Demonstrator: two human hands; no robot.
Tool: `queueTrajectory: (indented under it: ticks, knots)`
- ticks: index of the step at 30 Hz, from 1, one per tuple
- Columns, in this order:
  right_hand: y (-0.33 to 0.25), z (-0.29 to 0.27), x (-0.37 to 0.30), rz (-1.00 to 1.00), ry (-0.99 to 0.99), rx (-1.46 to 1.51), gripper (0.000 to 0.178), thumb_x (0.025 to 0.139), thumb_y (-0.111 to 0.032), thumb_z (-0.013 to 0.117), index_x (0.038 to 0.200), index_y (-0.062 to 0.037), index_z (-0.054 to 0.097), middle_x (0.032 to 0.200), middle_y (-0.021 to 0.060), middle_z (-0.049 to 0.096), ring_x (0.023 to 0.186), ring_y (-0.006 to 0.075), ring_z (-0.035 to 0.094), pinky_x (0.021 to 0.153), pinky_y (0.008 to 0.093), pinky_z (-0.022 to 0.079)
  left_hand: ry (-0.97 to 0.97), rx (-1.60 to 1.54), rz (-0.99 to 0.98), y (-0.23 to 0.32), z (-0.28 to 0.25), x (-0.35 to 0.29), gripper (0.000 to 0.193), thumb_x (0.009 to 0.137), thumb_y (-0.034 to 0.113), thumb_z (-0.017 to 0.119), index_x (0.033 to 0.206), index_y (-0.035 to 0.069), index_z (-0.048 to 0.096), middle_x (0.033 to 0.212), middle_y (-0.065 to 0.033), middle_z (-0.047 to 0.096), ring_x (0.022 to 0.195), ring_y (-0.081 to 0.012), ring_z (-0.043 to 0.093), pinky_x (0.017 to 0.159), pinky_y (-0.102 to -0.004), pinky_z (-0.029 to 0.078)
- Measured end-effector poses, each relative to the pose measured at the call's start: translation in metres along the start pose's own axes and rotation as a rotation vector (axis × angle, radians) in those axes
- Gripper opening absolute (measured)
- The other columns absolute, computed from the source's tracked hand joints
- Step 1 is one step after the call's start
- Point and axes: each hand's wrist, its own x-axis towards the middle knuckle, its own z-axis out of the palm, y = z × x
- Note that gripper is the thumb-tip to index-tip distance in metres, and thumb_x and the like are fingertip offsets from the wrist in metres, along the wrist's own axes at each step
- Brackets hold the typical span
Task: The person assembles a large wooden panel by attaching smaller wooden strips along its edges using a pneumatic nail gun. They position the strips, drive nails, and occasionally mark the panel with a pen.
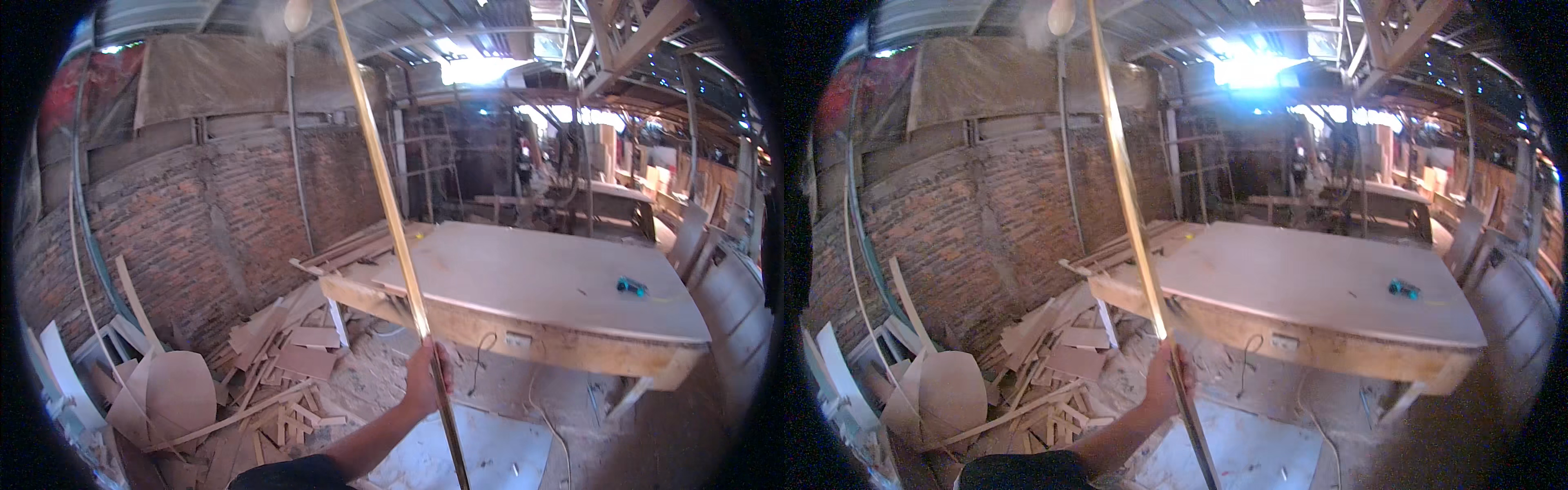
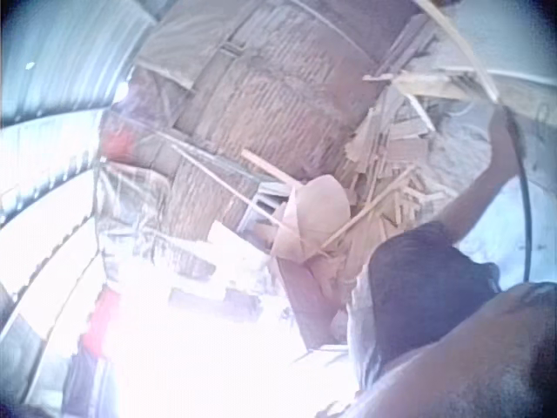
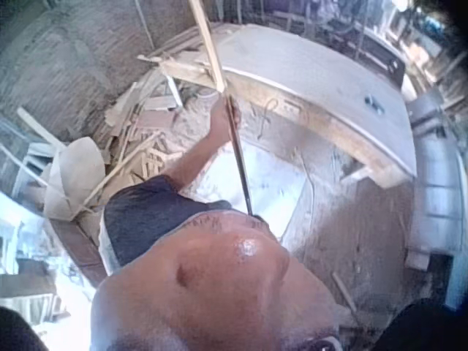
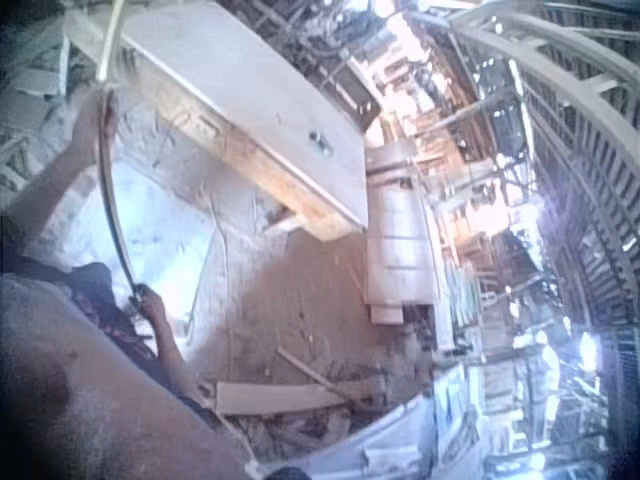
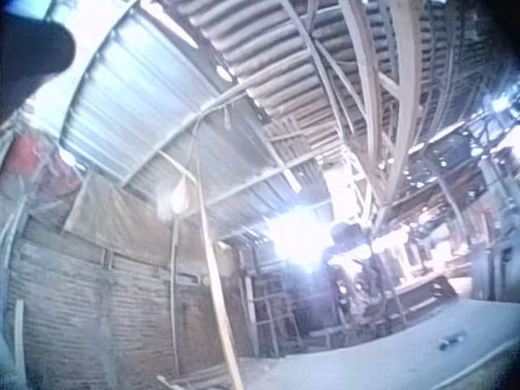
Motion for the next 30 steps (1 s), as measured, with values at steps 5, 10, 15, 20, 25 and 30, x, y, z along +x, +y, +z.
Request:
queueTrajectory:
  ticks: [5, 10, 15, 20, 25, 30]
  knots:
    - [0.036, -0.041, 0.043, -0.046, -0.126, 0.096, 0.041, 0.085, -0.034, 0.072, 0.117, -0.0104, 0.063, 0.107, 0.0142, 0.071, 0.099, 0.0323, 0.067, 0.085, 0.0390, 0.054, 0.054, -0.003, 0.068, -0.019, -0.006, 0.025, 0.043, 0.100, 0.054, 0.044, 0.090, 0.014, 0.051, 0.061, -0.0033, 0.049, 0.050, -0.0149, 0.050, 0.044, -0.0287, 0.043]
    - [0.118, -0.036, 0.083, 0.154, -0.116, -0.015, 0.044, 0.083, -0.035, 0.075, 0.119, -0.0113, 0.064, 0.108, 0.0125, 0.071, 0.098, 0.0323, 0.067, 0.085, 0.0381, 0.054, -0.028, -0.009, 0.066, -0.081, 0.010, 0.085, 0.046, 0.100, 0.057, 0.039, 0.094, 0.013, 0.051, 0.060, -0.0039, 0.049, 0.049, -0.0177, 0.049, 0.043, -0.0305, 0.043]
    - [0.304, 0.008, 0.142, 0.376, 0.035, 0.146, 0.036, 0.087, -0.043, 0.063, 0.103, -0.0116, 0.071, 0.102, 0.0123, 0.072, 0.088, 0.0302, 0.069, 0.080, 0.0442, 0.053, -0.168, -0.025, 0.118, -0.107, 0.076, 0.155, 0.048, 0.103, 0.056, 0.033, 0.097, 0.012, 0.051, 0.065, -0.0058, 0.051, 0.050, -0.0178, 0.052, 0.045, -0.0305, 0.046]
    - [0.135, -0.184, 0.153, 0.590, 0.367, 0.637, 0.016, 0.082, -0.019, 0.067, 0.094, -0.0083, 0.070, 0.082, 0.0097, 0.070, 0.071, 0.0245, 0.066, 0.065, 0.0356, 0.051, -0.257, -0.128, 0.081, -0.150, 0.107, 0.220, 0.048, 0.103, 0.054, 0.035, 0.102, 0.008, 0.049, 0.072, -0.0058, 0.051, 0.055, -0.0156, 0.050, 0.048, -0.0280, 0.047]
    - [0.198, -0.249, 0.138, 0.434, 0.567, 0.146, 0.033, 0.069, -0.012, 0.077, 0.102, -0.0123, 0.070, 0.090, 0.0098, 0.071, 0.081, 0.0310, 0.067, 0.075, 0.0387, 0.054, -0.407, -0.174, 0.058, -0.227, 0.180, 0.257, 0.049, 0.104, 0.052, 0.036, 0.098, 0.006, 0.053, 0.071, -0.0065, 0.051, 0.056, -0.0161, 0.050, 0.049, -0.0280, 0.047]
    - [0.287, -0.319, 0.110, 0.370, 0.622, 0.037, 0.041, 0.070, -0.025, 0.082, 0.107, -0.0137, 0.071, 0.094, 0.0089, 0.071, 0.087, 0.0312, 0.066, 0.079, 0.0407, 0.054, -0.424, -0.239, -0.030, -0.310, 0.242, 0.288, 0.053, 0.101, 0.055, 0.037, 0.095, 0.006, 0.056, 0.068, -0.0053, 0.048, 0.053, -0.0153, 0.047, 0.047, -0.0274, 0.042]
